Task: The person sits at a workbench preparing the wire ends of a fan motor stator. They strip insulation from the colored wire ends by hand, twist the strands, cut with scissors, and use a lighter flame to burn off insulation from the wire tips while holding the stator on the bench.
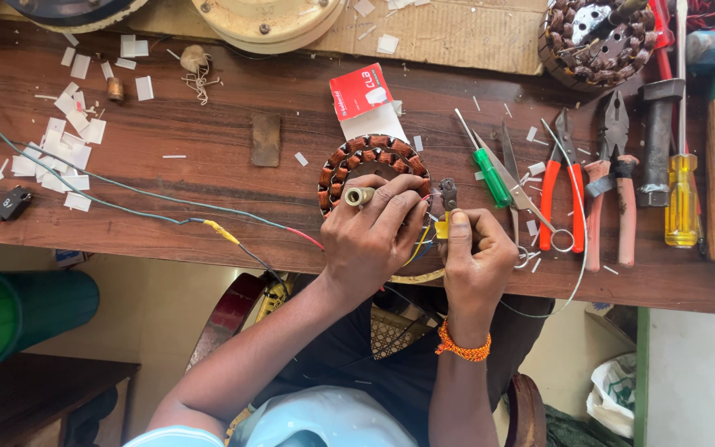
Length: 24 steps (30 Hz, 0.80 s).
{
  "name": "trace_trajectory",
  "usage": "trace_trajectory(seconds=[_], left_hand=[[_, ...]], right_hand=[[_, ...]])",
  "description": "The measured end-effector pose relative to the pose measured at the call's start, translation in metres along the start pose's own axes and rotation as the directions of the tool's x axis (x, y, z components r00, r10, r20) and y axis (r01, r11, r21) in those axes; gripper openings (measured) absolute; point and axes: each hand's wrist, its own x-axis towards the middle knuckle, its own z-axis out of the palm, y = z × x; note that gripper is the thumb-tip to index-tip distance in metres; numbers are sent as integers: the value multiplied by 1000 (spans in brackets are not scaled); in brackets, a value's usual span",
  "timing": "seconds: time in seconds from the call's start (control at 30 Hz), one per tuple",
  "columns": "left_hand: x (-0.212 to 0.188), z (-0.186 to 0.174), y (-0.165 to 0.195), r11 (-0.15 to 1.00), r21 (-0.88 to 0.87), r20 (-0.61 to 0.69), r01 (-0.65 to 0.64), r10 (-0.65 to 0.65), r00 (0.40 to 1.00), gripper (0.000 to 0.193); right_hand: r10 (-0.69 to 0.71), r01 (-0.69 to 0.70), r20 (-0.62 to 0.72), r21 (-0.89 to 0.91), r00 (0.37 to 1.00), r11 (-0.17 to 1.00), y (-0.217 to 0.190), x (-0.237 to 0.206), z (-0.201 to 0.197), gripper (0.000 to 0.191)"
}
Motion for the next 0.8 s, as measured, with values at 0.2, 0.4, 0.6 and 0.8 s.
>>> trace_trajectory(seconds=[0.2, 0.4, 0.6, 0.8], left_hand=[[0, 2, -1, 1000, 3, -10, -9, 9, 1000, 16], [0, 1, 0, 1000, 0, -33, 10, -10, 999, 15], [1, 0, 1, 1000, 3, -33, 4, -4, 999, 16], [1, 1, 1, 1000, 11, -33, 0, 0, 999, 16]], right_hand=[[-10, 10, -11, -5, 1000, 1000, 3, 1, 1, 22], [9, -9, -7, 20, 1000, 1000, 2, 2, 0, 22], [15, -15, -6, 16, 1000, 1000, 1, 2, 0, 22], [22, -21, -8, 44, 1000, 999, 1, 1, 0, 22]])
